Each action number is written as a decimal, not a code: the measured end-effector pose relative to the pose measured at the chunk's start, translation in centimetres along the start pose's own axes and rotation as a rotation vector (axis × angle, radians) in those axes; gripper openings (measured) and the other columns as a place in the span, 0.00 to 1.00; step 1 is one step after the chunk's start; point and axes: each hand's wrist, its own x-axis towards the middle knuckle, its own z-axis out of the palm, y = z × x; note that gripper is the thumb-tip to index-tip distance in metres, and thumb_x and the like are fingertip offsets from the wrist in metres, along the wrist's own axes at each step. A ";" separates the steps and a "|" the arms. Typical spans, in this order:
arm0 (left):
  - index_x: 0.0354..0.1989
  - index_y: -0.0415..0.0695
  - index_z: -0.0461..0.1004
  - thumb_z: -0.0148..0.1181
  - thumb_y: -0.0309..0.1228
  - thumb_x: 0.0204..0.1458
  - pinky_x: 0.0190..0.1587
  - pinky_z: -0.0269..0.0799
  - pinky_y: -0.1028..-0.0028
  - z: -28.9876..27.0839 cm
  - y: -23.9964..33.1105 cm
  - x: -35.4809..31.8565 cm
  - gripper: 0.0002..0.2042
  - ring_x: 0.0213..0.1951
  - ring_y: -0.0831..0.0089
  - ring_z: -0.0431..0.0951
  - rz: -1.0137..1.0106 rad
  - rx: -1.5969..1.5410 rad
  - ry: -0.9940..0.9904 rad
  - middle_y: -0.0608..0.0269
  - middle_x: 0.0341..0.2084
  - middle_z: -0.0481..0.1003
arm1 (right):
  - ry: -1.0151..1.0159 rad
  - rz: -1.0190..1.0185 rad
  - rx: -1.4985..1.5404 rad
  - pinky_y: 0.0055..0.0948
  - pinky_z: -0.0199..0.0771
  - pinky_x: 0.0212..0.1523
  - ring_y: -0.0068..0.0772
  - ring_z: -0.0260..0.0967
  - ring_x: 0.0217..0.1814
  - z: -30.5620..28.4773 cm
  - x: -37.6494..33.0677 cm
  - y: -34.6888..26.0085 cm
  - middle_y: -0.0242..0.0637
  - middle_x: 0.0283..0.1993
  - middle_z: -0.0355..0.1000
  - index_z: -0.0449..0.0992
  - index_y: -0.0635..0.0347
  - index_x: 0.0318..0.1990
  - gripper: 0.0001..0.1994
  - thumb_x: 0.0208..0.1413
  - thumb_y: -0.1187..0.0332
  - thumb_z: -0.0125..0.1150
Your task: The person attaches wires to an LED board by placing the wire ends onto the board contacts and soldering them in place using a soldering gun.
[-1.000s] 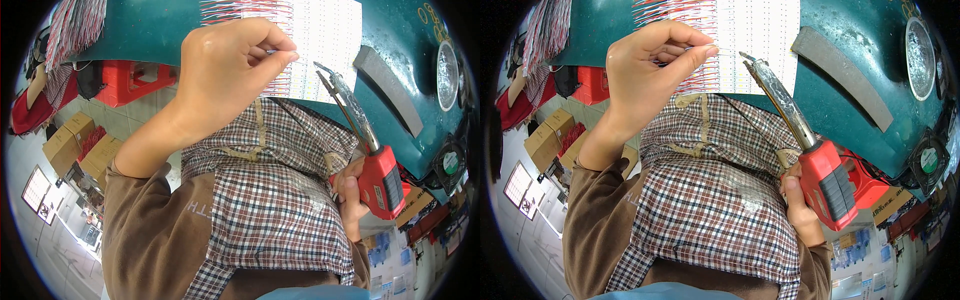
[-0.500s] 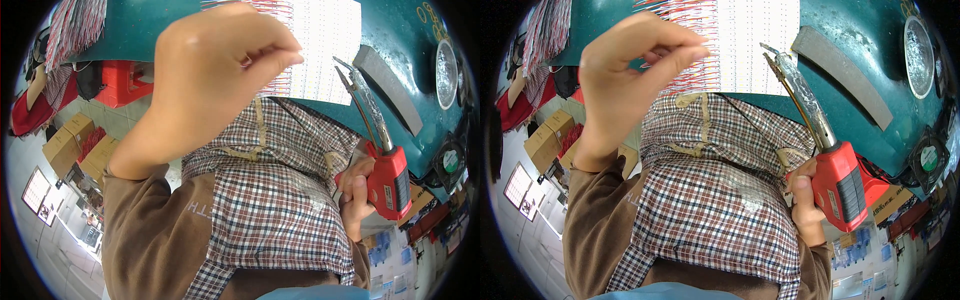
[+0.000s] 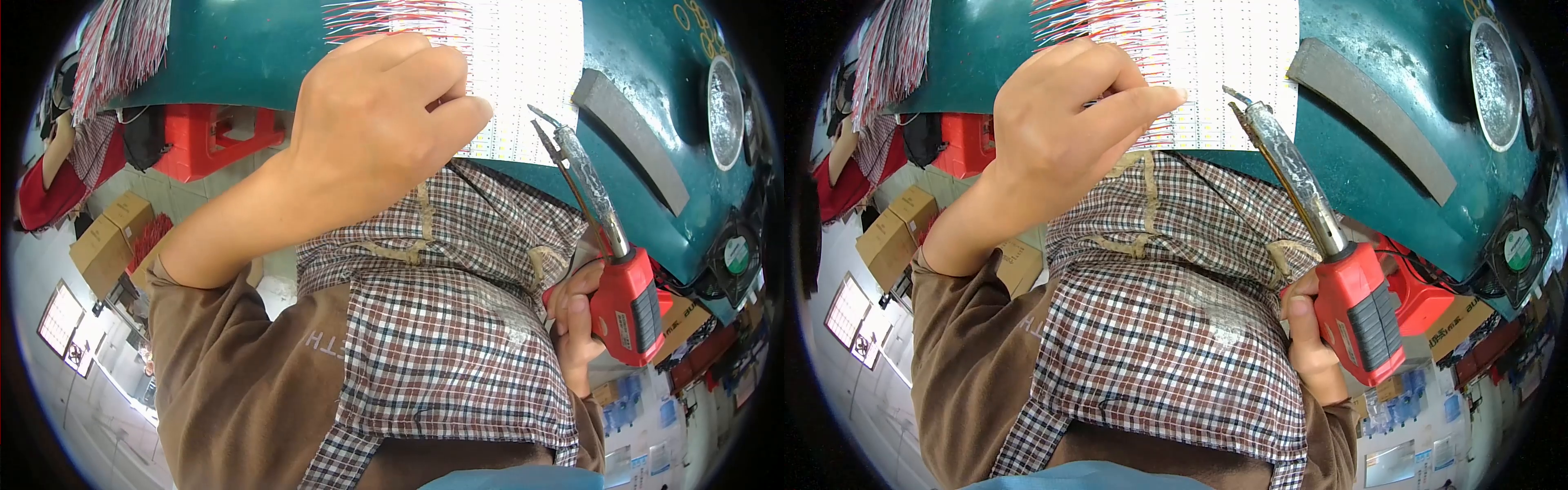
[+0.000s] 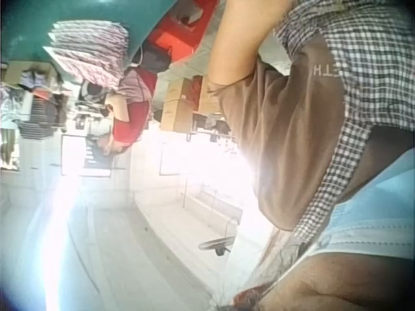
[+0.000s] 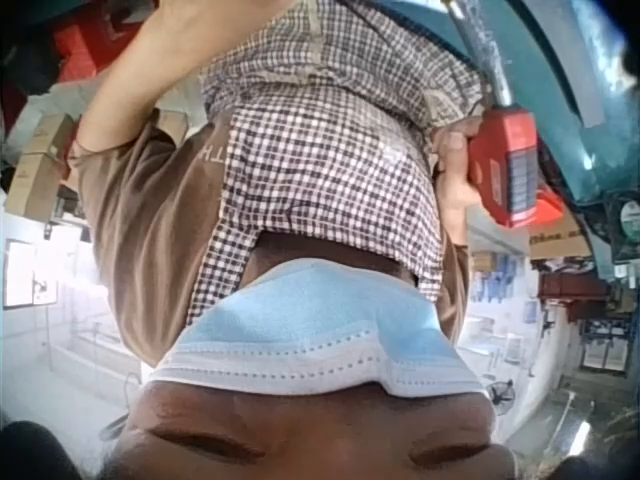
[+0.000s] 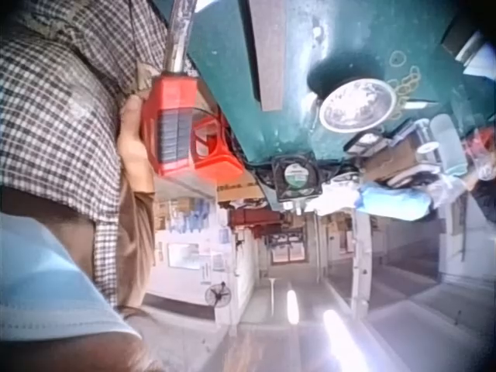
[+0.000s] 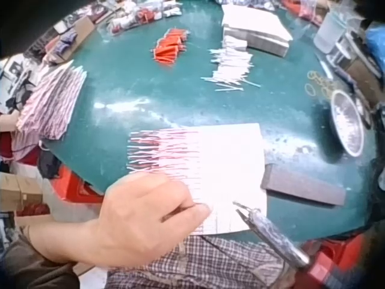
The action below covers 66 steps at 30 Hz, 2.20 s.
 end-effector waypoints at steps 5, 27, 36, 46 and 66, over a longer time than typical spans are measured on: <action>0.30 0.48 0.79 0.65 0.22 0.29 0.25 0.65 0.74 0.1 -0.2 -0.1 0.15 0.23 0.72 0.70 0.025 -0.014 0.012 0.70 0.19 0.68 | -0.034 0.055 -0.081 0.20 0.55 0.16 0.17 0.48 0.10 -0.2 -0.5 0.0 0.29 0.16 0.55 0.63 0.67 0.38 0.09 0.53 0.71 0.52; 0.28 0.47 0.78 0.65 0.22 0.28 0.23 0.64 0.75 -0.1 0.0 0.3 0.13 0.22 0.73 0.69 0.006 -0.005 -0.036 0.69 0.18 0.66 | -0.076 0.035 -0.063 0.20 0.56 0.15 0.17 0.49 0.12 -0.1 0.0 0.6 0.33 0.21 0.57 0.61 0.65 0.32 0.07 0.51 0.73 0.53; 0.26 0.47 0.77 0.64 0.23 0.29 0.22 0.63 0.75 -0.1 0.1 0.4 0.11 0.22 0.73 0.69 0.005 -0.005 -0.048 0.69 0.18 0.66 | -0.050 -0.008 0.030 0.18 0.54 0.12 0.14 0.47 0.09 0.3 0.2 0.1 0.32 0.21 0.56 0.60 0.64 0.31 0.07 0.51 0.74 0.52; 0.26 0.47 0.77 0.65 0.23 0.30 0.26 0.62 0.73 -0.4 0.3 0.3 0.11 0.24 0.72 0.68 0.018 -0.018 -0.020 0.70 0.20 0.66 | 0.033 -0.009 0.007 0.19 0.56 0.13 0.16 0.49 0.09 0.6 -0.2 -0.4 0.32 0.18 0.57 0.62 0.68 0.37 0.10 0.52 0.71 0.53; 0.27 0.47 0.77 0.66 0.24 0.30 0.25 0.64 0.74 -0.1 0.4 0.0 0.11 0.23 0.72 0.69 0.006 -0.023 -0.041 0.69 0.18 0.65 | -0.091 0.099 -0.104 0.21 0.52 0.16 0.20 0.51 0.14 -1.2 -0.9 0.5 0.33 0.21 0.58 0.62 0.64 0.32 0.08 0.50 0.72 0.55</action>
